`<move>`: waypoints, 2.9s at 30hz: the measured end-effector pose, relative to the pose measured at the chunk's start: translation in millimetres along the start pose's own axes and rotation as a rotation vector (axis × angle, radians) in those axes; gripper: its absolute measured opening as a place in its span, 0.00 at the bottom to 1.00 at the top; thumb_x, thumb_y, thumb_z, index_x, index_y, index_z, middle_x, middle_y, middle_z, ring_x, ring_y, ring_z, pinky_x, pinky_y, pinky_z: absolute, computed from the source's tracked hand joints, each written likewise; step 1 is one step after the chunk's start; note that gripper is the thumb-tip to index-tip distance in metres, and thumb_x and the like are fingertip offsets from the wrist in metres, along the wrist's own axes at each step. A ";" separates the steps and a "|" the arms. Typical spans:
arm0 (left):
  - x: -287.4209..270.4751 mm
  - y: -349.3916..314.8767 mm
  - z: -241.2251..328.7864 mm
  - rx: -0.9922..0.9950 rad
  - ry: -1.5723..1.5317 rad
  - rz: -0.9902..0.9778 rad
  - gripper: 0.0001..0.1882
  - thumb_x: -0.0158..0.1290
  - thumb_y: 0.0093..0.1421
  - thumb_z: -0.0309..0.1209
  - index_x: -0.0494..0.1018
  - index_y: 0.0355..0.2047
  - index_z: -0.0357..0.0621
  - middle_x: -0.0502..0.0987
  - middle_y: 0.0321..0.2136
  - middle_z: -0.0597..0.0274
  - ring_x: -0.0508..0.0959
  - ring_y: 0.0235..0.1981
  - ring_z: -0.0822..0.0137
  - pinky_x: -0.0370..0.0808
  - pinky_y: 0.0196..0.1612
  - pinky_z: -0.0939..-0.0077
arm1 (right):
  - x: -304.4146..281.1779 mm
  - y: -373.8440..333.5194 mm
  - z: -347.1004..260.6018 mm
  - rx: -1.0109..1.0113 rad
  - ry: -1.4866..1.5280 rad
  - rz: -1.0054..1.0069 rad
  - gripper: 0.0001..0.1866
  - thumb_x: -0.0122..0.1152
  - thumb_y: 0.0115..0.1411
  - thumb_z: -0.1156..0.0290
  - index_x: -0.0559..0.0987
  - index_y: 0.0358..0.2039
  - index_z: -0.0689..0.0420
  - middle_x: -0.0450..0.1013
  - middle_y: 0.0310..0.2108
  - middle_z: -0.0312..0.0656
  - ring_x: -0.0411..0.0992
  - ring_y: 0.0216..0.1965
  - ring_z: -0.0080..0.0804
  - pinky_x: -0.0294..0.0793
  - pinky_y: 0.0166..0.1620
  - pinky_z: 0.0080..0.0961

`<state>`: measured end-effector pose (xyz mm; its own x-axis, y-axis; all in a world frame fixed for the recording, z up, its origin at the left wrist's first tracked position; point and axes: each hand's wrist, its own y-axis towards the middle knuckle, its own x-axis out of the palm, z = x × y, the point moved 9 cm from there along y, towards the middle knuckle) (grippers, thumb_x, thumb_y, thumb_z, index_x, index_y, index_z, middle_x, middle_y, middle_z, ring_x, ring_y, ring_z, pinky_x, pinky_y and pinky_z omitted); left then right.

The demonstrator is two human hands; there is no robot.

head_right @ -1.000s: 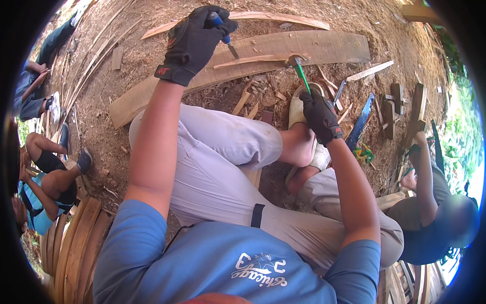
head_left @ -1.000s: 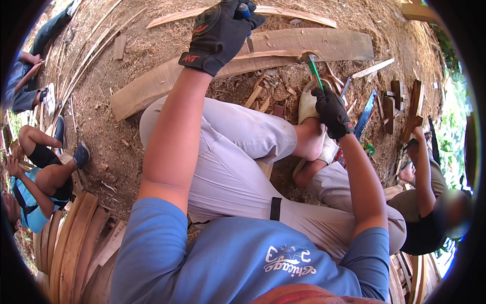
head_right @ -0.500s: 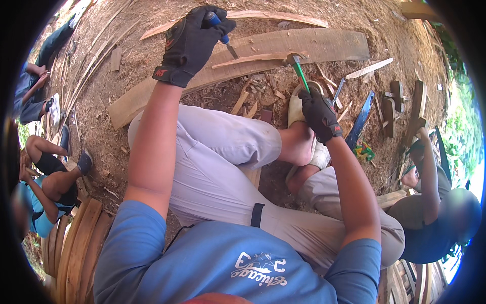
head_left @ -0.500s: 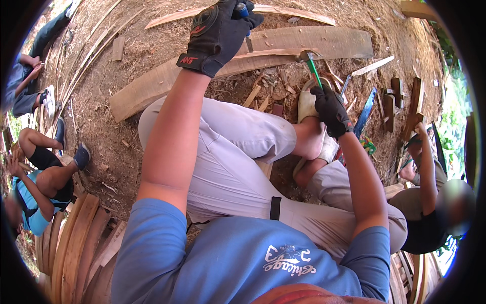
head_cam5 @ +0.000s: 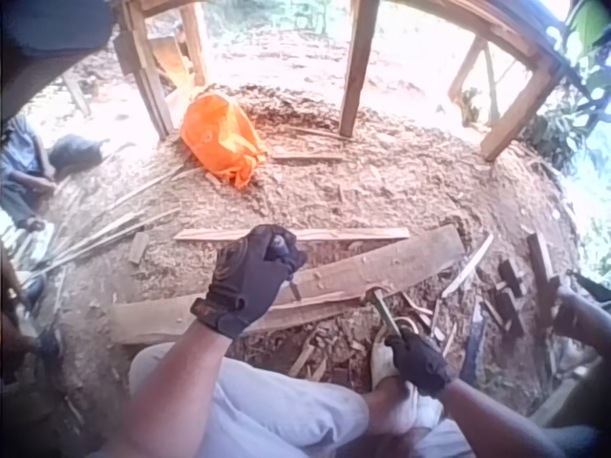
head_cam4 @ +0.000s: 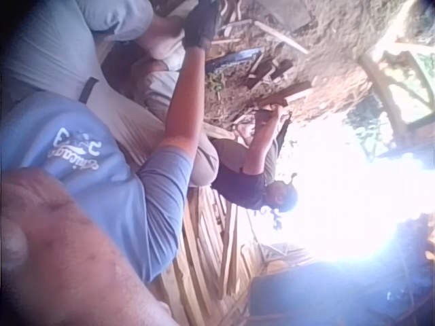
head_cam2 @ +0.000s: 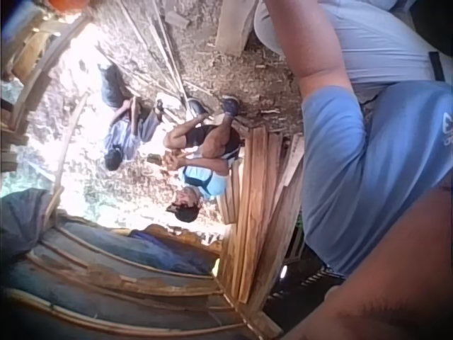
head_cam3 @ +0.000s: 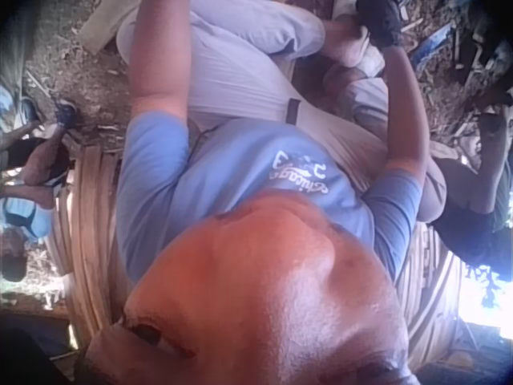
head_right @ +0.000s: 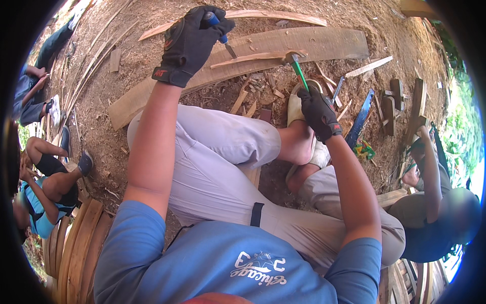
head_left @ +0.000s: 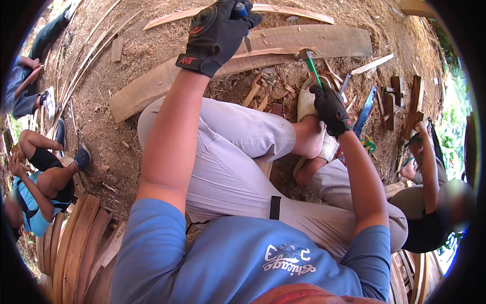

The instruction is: The person sits on the ground and uses a hammer to drive nails into a wooden plank. They repeatedly position the nail and strike it with the hammer.

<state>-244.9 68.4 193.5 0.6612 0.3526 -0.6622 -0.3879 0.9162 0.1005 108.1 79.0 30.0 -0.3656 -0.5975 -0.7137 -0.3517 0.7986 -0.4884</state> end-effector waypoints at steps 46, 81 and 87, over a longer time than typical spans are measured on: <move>34.7 -17.7 -22.3 0.173 -0.031 -0.229 0.24 0.62 0.63 0.57 0.80 0.40 0.49 0.84 0.36 0.50 0.82 0.38 0.44 0.78 0.43 0.50 | -120.4 -144.7 -260.9 -0.590 -0.167 0.458 0.14 0.61 0.73 0.70 0.78 0.54 0.61 0.80 0.38 0.55 0.81 0.34 0.52 0.78 0.34 0.42; 35.7 -28.8 -21.9 0.248 -0.032 -0.177 0.18 0.65 0.64 0.47 0.85 0.46 0.49 0.87 0.41 0.52 0.85 0.42 0.50 0.80 0.48 0.58 | -96.4 -141.2 -257.9 -0.424 -0.326 0.317 0.07 0.60 0.72 0.66 0.77 0.41 0.56 0.76 0.22 0.50 0.79 0.25 0.53 0.72 0.26 0.49; 52.9 -30.0 -46.0 0.087 -0.319 -0.278 0.21 0.65 0.64 0.49 0.84 0.49 0.49 0.87 0.40 0.51 0.85 0.43 0.49 0.80 0.49 0.58 | -139.5 -181.0 -282.3 -0.580 -0.241 0.780 0.18 0.67 0.70 0.65 0.79 0.55 0.61 0.79 0.26 0.44 0.77 0.21 0.38 0.70 0.24 0.42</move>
<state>-227.9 50.8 121.3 0.9037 0.1183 -0.4115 -0.1198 0.9925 0.0222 -20.5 -2.7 359.7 -0.5113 0.1605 -0.8443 -0.4778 0.7635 0.4345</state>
